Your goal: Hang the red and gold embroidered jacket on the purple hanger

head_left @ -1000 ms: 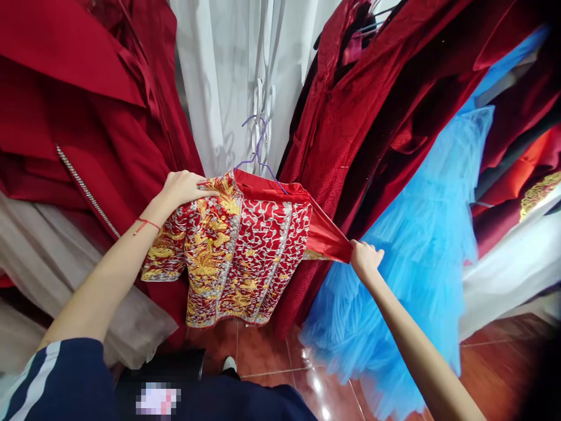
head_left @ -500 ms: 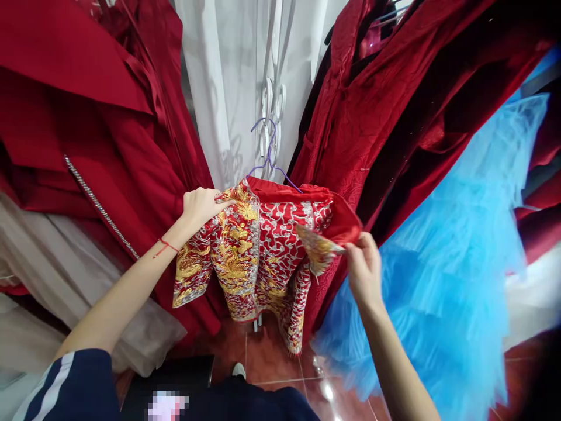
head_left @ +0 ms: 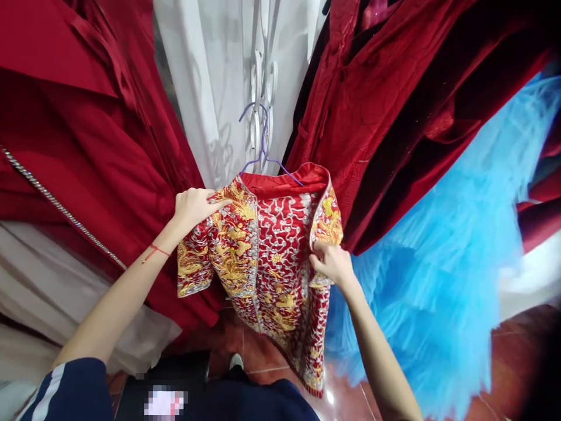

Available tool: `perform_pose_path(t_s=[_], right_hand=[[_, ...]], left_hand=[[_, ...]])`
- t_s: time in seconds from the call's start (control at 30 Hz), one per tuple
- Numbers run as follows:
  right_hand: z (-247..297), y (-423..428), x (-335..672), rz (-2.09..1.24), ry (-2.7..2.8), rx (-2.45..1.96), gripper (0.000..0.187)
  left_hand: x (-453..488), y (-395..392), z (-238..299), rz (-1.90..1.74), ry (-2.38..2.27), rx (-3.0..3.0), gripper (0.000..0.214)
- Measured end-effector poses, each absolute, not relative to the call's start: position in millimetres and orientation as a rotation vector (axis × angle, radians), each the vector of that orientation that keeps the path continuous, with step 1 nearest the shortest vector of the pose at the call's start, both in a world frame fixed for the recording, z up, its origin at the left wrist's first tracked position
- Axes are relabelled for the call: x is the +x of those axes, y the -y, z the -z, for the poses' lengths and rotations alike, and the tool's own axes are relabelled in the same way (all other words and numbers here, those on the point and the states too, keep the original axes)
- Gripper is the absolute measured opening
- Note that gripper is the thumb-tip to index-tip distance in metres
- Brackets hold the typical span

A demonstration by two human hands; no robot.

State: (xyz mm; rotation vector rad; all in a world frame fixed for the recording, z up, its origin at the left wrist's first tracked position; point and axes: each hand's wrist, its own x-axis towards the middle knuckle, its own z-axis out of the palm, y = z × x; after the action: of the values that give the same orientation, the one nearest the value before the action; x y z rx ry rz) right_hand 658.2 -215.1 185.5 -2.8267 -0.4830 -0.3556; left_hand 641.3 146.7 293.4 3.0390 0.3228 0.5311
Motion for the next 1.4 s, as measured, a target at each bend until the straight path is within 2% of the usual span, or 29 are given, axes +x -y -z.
perform_pose_path(t_s=[0.1,0.17,0.2,0.3,0.37,0.43,0.53,0.6,0.7,0.83,0.93,1.17,1.27,1.4], right_hand=[[-212.5,203.3,708.4,0.767,0.256,-2.617,0.047],[-231.0,202.1,745.2,0.877,0.309,-2.377,0.065],[-238.2,203.1,762.5,0.829,0.392,-2.284,0.064],[-251.7,212.7,801.9,0.609,0.658,-2.134,0.044],[-259.5,220.2,814.0,0.540,0.742,-2.059,0.039],[-271.6,221.5,813.6,0.702,0.685,-1.964,0.037],[-293.5,204.9,790.1,1.206,0.454,-1.747,0.033],[-297.8,184.7,762.9,1.424,0.361,-1.669,0.033],[-270.3,151.5,720.3,1.476,0.452,-1.851,0.026],[-198.3,115.4,690.6,1.134,0.674,-2.503,0.029],[-170.0,98.6,687.9,0.973,0.641,-2.721,0.033],[-176.1,76.6,666.0,1.225,0.759,-2.499,0.030],[-171.8,96.0,662.7,1.326,0.720,-2.380,0.026],[-159.1,151.0,680.8,1.264,0.339,-2.622,0.043]], left_hand=[[642.0,-156.5,-297.3,-0.555,-0.268,3.070,0.085],[642.3,-162.7,-298.6,-0.604,-0.239,3.076,0.081],[642.1,-165.5,-299.0,-0.634,-0.232,3.077,0.080],[640.3,-171.7,-300.3,-0.718,-0.210,3.092,0.078],[639.5,-173.0,-303.6,-0.780,-0.180,3.107,0.077],[640.4,-171.8,-310.0,-0.852,-0.154,3.095,0.074],[644.3,-167.7,-323.0,-0.979,-0.171,3.016,0.069],[646.9,-166.6,-329.1,-1.046,-0.193,2.959,0.067],[651.5,-170.9,-327.9,-1.045,-0.167,2.901,0.063],[665.4,-181.1,-314.1,-0.893,-0.026,2.868,0.061],[679.4,-182.1,-308.9,-0.688,0.031,2.844,0.064],[691.9,-183.4,-320.7,-0.330,-0.009,2.759,0.068],[686.1,-196.3,-317.6,-0.346,0.113,2.629,0.061],[674.1,-207.4,-296.4,-0.529,0.182,2.580,0.059]])
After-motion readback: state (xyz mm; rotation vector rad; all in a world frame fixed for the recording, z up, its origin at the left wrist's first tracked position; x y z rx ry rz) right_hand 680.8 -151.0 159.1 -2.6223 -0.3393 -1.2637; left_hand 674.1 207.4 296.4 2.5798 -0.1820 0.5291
